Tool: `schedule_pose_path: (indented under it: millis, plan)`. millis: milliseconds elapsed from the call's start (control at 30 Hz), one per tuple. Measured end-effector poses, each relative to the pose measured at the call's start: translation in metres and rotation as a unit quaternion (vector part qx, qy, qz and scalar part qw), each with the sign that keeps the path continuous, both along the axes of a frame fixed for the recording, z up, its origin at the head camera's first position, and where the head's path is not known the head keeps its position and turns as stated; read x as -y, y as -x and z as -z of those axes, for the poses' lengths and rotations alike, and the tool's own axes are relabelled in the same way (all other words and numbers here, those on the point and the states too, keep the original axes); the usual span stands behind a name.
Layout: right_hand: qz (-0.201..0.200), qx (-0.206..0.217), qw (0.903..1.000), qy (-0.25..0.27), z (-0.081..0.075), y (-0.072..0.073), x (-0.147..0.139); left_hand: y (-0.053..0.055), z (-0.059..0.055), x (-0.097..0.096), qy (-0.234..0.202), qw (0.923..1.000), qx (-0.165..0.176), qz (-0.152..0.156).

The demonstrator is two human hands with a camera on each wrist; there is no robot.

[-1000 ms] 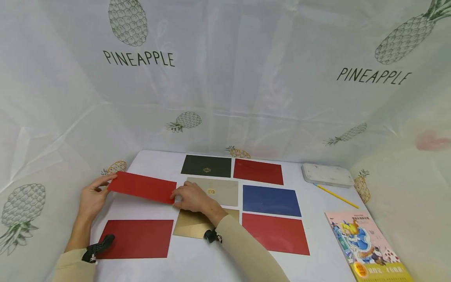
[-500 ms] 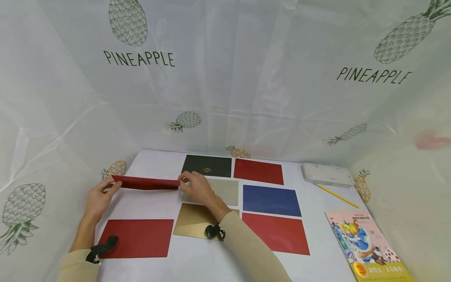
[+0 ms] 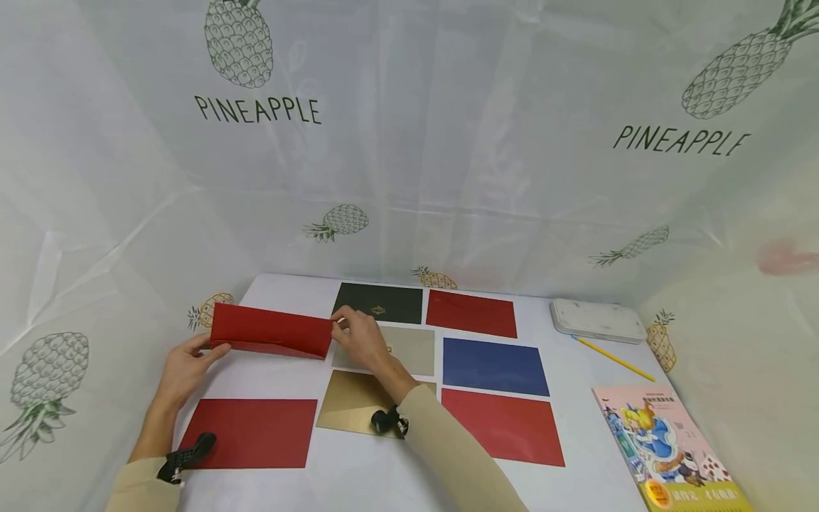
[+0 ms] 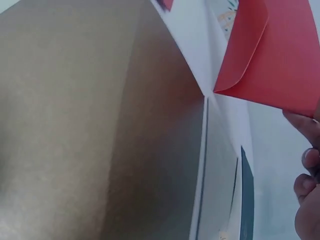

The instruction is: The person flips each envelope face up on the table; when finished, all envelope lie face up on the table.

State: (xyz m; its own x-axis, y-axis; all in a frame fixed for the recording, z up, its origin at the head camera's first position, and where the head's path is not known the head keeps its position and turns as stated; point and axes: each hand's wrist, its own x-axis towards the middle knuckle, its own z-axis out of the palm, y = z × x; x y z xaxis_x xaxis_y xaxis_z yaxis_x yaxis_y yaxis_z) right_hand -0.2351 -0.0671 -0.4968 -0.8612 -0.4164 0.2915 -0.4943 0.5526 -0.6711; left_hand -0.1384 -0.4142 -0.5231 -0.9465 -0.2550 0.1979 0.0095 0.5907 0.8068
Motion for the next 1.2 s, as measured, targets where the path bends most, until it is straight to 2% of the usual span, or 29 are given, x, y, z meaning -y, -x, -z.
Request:
schedule_pose_path:
  millis: [100,200,400,467,633,733,800,900,1000,1100,1200]
  plan:
    - [-0.001,0.011,0.9999,-0.013,0.002,0.001,0.004,-0.001,0.000,-0.001,-0.019,0.9997,0.012,-0.013]
    - [-0.004,0.024,0.9994,-0.026,0.004,0.002,0.007,0.000,0.002,-0.002,-0.023,0.9993,0.009,-0.027]
    - [-0.033,0.056,0.9964,-0.055,0.012,0.001,0.012,0.006,0.007,-0.004,0.043,0.9979,-0.006,-0.047]
    - [-0.041,0.056,0.9948,-0.074,0.015,0.000,0.014,0.007,0.008,-0.005,0.063,0.9971,-0.006,-0.043]
    - [-0.031,0.028,0.9903,-0.132,0.019,-0.002,0.016,0.007,0.009,-0.008,0.114,0.9930,0.023,-0.020]
    - [-0.025,-0.010,0.9825,-0.184,0.021,-0.003,0.018,0.006,0.011,-0.009,0.141,0.9887,0.052,-0.005]
    - [-0.026,-0.031,0.9743,-0.222,0.023,-0.003,0.020,0.005,0.011,-0.010,0.159,0.9854,0.059,0.005]
    - [-0.024,-0.051,0.9623,-0.266,0.026,-0.004,0.023,0.005,0.013,-0.012,0.192,0.9798,0.051,0.022]
    - [-0.012,-0.062,0.9544,-0.292,0.028,-0.005,0.026,0.007,0.016,-0.013,0.216,0.9755,0.034,0.027]
    - [-0.002,-0.069,0.9492,-0.307,0.028,-0.006,0.027,0.008,0.016,-0.013,0.225,0.9736,0.029,0.029]
    - [-0.014,-0.073,0.9442,-0.321,0.024,-0.008,0.026,0.005,0.015,-0.011,0.225,0.9732,0.035,0.035]
